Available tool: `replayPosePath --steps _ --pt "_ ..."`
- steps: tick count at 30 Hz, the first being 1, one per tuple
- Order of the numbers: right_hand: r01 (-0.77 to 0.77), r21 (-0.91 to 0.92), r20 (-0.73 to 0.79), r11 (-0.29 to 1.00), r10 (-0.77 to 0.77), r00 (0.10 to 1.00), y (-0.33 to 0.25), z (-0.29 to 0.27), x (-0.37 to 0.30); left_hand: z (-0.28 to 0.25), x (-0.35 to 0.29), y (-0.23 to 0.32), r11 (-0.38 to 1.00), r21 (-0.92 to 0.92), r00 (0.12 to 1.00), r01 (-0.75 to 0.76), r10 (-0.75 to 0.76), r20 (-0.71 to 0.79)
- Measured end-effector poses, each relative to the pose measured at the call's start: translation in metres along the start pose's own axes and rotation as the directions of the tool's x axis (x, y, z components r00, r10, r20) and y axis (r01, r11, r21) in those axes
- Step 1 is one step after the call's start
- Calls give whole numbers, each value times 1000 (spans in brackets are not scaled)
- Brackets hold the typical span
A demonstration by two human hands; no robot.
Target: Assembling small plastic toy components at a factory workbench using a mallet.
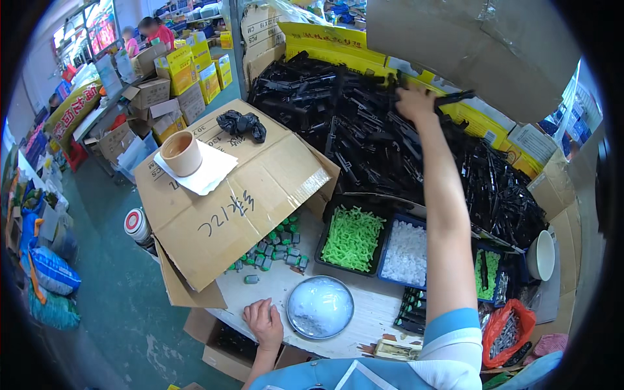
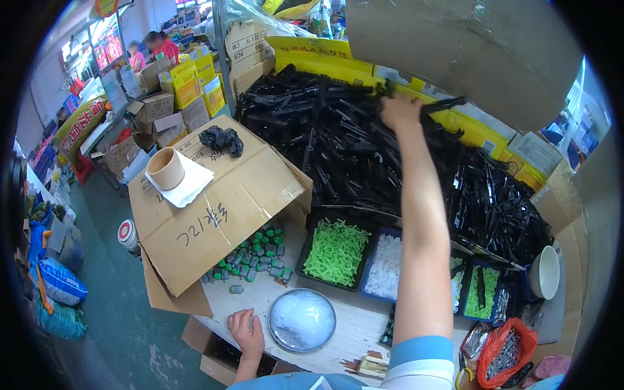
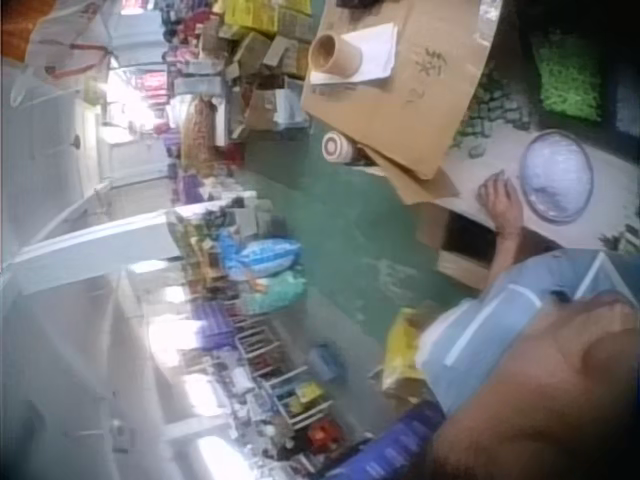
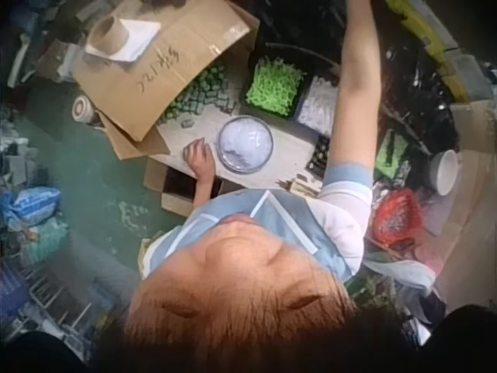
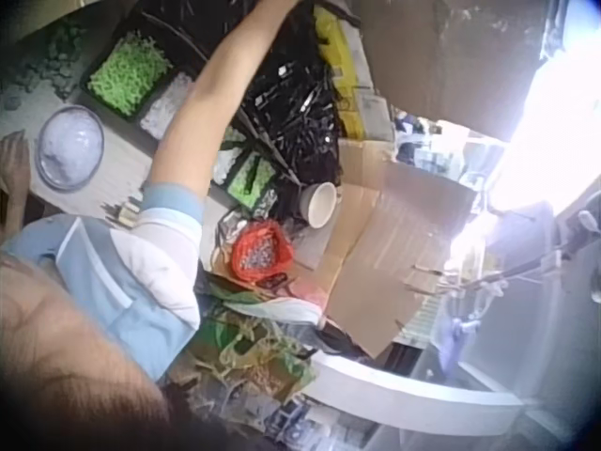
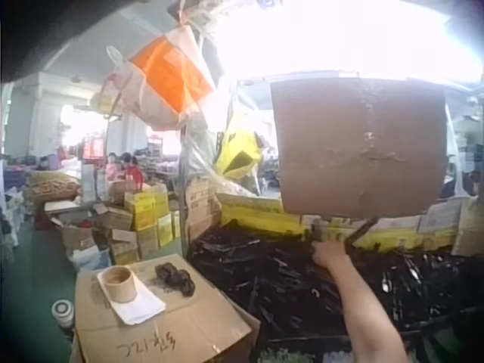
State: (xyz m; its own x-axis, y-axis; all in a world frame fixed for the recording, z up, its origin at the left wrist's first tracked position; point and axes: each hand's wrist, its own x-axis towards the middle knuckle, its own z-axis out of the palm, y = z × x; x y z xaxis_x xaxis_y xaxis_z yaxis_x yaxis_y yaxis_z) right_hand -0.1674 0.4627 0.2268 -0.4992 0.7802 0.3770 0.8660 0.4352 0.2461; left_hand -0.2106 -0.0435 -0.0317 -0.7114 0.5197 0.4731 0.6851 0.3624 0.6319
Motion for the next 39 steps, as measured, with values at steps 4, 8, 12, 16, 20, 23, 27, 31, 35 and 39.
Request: replayPosePath --steps 4,8,12,16,20,23,27,31,35,39 --pt "-207 29 125 978 202 971 53 -13 -7 0 -1 1 1000 24 1000 -4 3 9" --pt "-489 -124 152 863 503 851 98 -14 -15 0 -1 1 1000 2 1000 7 -7 11" --pt "-533 -236 128 813 570 812 95 -14 -25 -3 1 6 1000 14 1000 15 -15 21" --pt "-141 -63 -335 988 112 935 11 -31 1 -4 0 6 999 21 999 34 -35 35" --pt "83 -164 -587 983 -165 793 -112 -58 20 -3 0 3 999 0 999 34 -34 24" --pt "335 -371 -554 866 -496 669 -149 -31 35 0 -2 -1 1000 -26 1000 11 -11 -3" --pt "144 -333 -330 932 -258 908 -127 -10 35 -3 0 2 1000 -9 1000 19 -19 21" --pt "101 9 -199 995 -97 975 -150 -35 35 -5 1 0 1000 12 1000 16 -16 24" --pt "357 496 -85 791 -365 927 -240 -51 43 -4 2 -1 999 3 998 36 -36 46" --pt "370 479 127 796 -480 868 -287 -58 50 -6 0 4 999 22 998 38 -39 41"
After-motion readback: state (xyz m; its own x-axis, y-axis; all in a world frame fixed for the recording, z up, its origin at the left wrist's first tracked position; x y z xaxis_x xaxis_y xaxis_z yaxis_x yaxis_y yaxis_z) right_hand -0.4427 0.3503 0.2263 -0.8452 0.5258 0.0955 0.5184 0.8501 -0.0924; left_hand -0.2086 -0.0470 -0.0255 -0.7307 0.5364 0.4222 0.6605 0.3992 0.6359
